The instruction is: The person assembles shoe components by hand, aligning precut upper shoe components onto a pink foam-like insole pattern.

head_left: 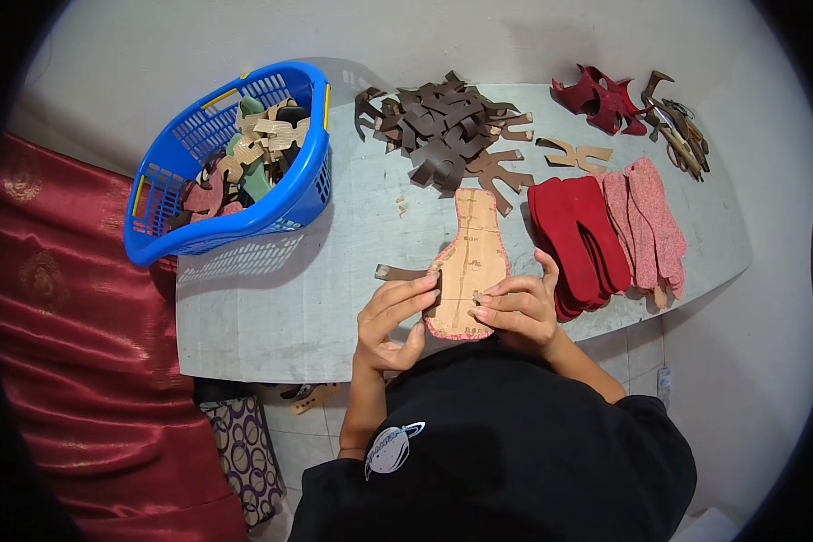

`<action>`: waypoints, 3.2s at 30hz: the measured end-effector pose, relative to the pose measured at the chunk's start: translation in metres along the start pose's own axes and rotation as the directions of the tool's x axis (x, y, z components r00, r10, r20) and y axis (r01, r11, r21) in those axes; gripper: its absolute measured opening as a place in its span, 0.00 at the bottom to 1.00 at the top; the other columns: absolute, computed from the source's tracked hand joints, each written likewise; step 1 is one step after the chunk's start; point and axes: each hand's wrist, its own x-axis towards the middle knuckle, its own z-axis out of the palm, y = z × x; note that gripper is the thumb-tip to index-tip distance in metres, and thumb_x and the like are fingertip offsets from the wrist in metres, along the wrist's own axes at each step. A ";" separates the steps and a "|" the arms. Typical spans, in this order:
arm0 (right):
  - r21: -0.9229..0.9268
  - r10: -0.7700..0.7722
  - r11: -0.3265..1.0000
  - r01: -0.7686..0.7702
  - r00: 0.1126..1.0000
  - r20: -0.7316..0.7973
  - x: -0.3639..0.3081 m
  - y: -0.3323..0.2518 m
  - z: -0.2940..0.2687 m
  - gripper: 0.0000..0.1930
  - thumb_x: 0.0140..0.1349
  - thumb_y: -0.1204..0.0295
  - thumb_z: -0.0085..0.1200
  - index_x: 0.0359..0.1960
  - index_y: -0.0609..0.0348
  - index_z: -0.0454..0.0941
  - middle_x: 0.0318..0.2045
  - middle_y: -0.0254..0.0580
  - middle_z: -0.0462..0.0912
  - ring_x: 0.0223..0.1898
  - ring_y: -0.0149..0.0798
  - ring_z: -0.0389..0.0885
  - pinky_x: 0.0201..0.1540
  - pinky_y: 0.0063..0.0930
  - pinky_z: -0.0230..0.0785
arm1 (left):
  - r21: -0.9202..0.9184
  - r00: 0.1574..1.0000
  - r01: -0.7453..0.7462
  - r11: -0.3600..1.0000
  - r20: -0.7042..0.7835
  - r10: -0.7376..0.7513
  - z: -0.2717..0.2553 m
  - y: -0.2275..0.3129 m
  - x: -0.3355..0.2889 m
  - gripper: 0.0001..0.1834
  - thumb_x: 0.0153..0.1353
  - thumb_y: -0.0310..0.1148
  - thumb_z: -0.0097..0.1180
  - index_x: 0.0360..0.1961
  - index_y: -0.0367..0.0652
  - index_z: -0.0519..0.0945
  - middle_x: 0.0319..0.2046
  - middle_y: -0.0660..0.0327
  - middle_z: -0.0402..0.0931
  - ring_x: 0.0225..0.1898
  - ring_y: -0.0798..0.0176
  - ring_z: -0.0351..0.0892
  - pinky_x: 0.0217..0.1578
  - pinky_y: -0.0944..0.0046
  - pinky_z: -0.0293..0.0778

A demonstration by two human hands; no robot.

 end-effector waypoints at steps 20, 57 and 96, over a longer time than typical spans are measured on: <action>0.057 0.028 0.998 -0.031 0.998 0.057 0.004 0.004 -0.009 0.12 0.38 0.75 0.61 0.28 0.43 0.80 0.26 0.19 0.77 0.35 0.26 0.74 0.59 0.46 0.40 | -0.013 0.981 -0.016 1.000 0.193 0.018 -0.001 -0.001 0.006 0.25 0.27 0.22 0.60 0.36 0.41 0.79 0.39 0.58 0.77 0.34 0.60 0.75 0.35 0.66 0.68; 0.143 -0.028 0.990 0.018 0.997 0.066 0.008 0.006 -0.016 0.12 0.40 0.73 0.61 0.30 0.47 0.80 0.31 0.22 0.80 0.34 0.28 0.74 0.52 0.37 0.55 | 0.107 0.987 -0.137 0.985 0.103 0.126 0.005 0.011 0.004 0.19 0.30 0.20 0.60 0.30 0.42 0.80 0.33 0.63 0.79 0.27 0.66 0.71 0.29 0.70 0.66; 0.398 0.419 0.611 -0.685 0.706 0.571 -0.021 0.006 -0.009 0.10 0.42 0.70 0.64 0.26 0.57 0.77 0.23 0.32 0.75 0.33 0.33 0.71 0.41 0.26 0.59 | -0.078 0.745 0.650 0.756 0.261 -0.614 0.019 0.012 -0.021 0.09 0.37 0.23 0.67 0.21 0.38 0.78 0.22 0.61 0.76 0.25 0.71 0.73 0.27 0.74 0.66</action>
